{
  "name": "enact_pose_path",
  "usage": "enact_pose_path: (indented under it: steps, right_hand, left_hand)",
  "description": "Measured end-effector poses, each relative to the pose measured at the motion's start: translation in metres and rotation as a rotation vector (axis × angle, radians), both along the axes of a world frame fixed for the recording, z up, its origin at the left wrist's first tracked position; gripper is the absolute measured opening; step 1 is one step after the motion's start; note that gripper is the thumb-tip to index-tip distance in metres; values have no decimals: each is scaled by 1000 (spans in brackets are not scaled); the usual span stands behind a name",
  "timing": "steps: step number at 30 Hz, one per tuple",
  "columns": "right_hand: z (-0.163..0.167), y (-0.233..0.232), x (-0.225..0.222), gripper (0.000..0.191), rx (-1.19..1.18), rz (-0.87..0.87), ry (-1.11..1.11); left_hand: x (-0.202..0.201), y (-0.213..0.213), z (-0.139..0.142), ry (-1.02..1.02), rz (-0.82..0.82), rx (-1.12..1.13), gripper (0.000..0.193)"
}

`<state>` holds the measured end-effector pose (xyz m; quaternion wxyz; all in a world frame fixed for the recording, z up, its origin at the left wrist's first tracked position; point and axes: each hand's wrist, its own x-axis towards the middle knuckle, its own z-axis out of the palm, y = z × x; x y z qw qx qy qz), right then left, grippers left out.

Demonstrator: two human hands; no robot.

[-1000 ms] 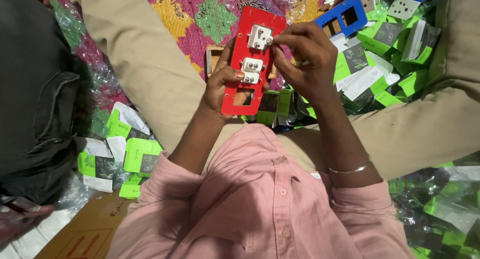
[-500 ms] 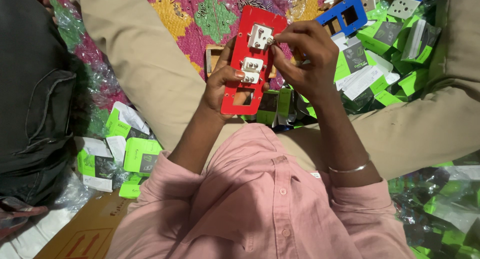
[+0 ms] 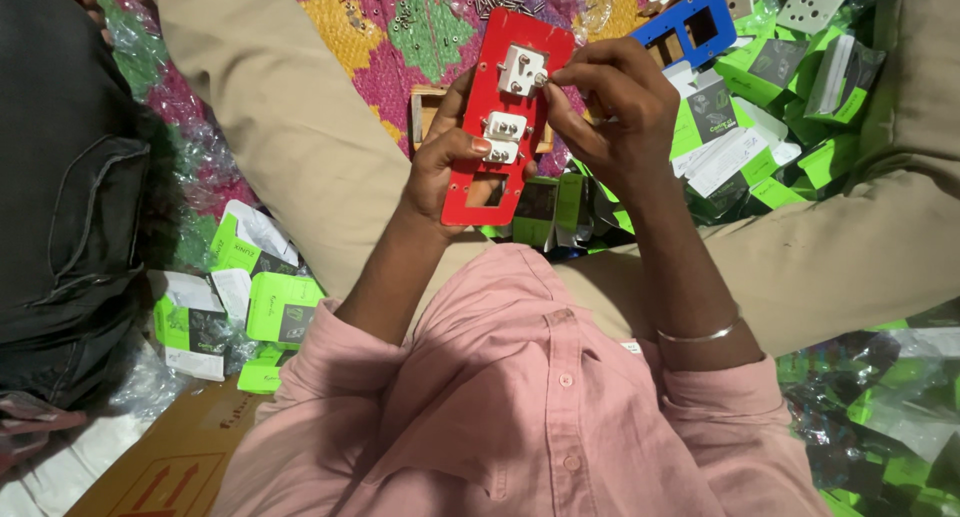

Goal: The person assembles electrical components by inserting white plastic modules into a red plastic frame and securing them with screws. They handle multiple modules and a red frame, using a screwdriver to fasten the parts together.

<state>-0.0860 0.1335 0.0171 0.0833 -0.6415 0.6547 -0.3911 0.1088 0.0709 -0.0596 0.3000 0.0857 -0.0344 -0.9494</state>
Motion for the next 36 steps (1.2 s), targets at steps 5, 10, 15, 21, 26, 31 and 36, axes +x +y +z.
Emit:
enact_pose_path:
  steps: [5,10,15,21,26,31,36]
  right_hand:
    - [0,0,0,15,-25,4,-37]
    - [0,-1,-5,14,-56,53,-236]
    - [0,0,-5,14,-23,78,-192]
    - [2,-1,-4,15,-70,100,-58]
    - [3,-1,-2,14,-56,108,-12]
    - [2,0,-2,14,-45,86,-28]
    - [1,-1,-4,15,-56,78,-109]
  left_hand:
    - [0,0,1,-19,11,-37,76]
    - [0,0,0,-23,31,-13,75]
    - [1,0,-3,-13,11,13,75]
    - [0,1,-5,-12,4,4,75]
    - [0,0,-2,4,2,-17,75]
    - [0,1,-1,-10,-5,-8,75]
    - [-1,0,-2,-13,1,-20,74]
